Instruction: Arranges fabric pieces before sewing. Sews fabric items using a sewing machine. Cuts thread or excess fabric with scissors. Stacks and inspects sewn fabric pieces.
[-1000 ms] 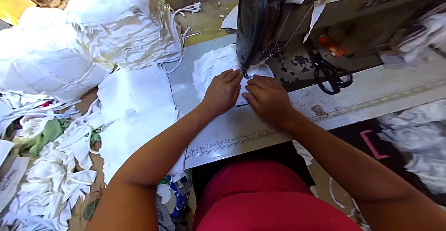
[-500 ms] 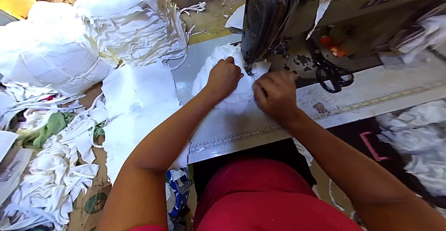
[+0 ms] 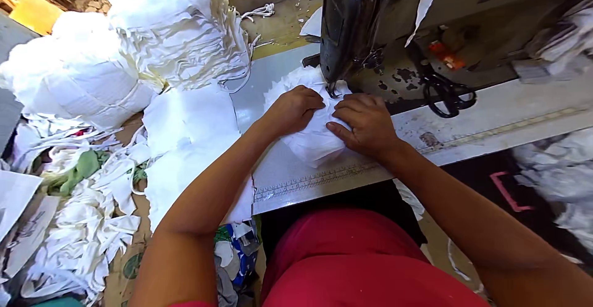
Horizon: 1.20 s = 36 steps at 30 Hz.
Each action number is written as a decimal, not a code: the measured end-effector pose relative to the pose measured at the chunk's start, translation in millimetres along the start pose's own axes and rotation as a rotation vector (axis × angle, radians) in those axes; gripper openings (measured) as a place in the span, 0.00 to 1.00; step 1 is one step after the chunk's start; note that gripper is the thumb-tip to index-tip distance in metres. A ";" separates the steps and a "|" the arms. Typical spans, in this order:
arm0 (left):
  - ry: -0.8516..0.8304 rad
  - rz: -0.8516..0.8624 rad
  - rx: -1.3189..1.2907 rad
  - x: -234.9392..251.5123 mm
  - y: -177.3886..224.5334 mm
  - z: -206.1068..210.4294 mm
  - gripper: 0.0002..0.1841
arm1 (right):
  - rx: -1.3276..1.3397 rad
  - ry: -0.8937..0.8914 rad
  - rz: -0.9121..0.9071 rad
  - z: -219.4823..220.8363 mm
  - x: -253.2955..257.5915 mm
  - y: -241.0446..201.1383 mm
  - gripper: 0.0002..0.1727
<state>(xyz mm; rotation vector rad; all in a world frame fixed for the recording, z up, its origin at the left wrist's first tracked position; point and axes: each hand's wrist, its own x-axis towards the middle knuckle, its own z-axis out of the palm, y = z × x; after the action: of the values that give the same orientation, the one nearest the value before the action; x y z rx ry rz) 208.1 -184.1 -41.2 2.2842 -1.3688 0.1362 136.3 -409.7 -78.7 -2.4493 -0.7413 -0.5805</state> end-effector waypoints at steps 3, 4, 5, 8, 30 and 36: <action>-0.051 0.005 0.006 -10.3 6.7 -1.3 0.19 | 0.001 0.027 -0.017 0.4 -2.3 0.6 0.29; -0.057 -0.002 0.022 -11.9 8.5 -0.7 0.19 | 0.012 0.035 -0.050 1.0 -2.8 -0.3 0.28; -0.052 -0.015 0.036 -13.2 10.3 0.8 0.18 | 0.023 0.030 -0.078 1.2 -3.2 -1.6 0.27; -0.021 -0.102 0.085 -13.1 20.2 8.9 0.16 | -0.014 -0.011 -0.053 -0.4 -4.9 -4.0 0.27; 0.013 -0.391 0.105 9.7 25.0 8.5 0.16 | -0.179 0.067 0.038 6.1 7.4 -0.8 0.16; -0.084 -0.344 0.189 7.5 27.5 -1.9 0.18 | 0.013 0.053 -0.192 9.7 6.0 -9.2 0.17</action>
<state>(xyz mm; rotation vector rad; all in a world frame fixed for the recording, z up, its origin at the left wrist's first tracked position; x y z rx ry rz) 188.6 -200.1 -27.7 2.6728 -1.0163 0.0591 137.7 -395.1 -79.9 -2.3568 -0.9620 -0.7066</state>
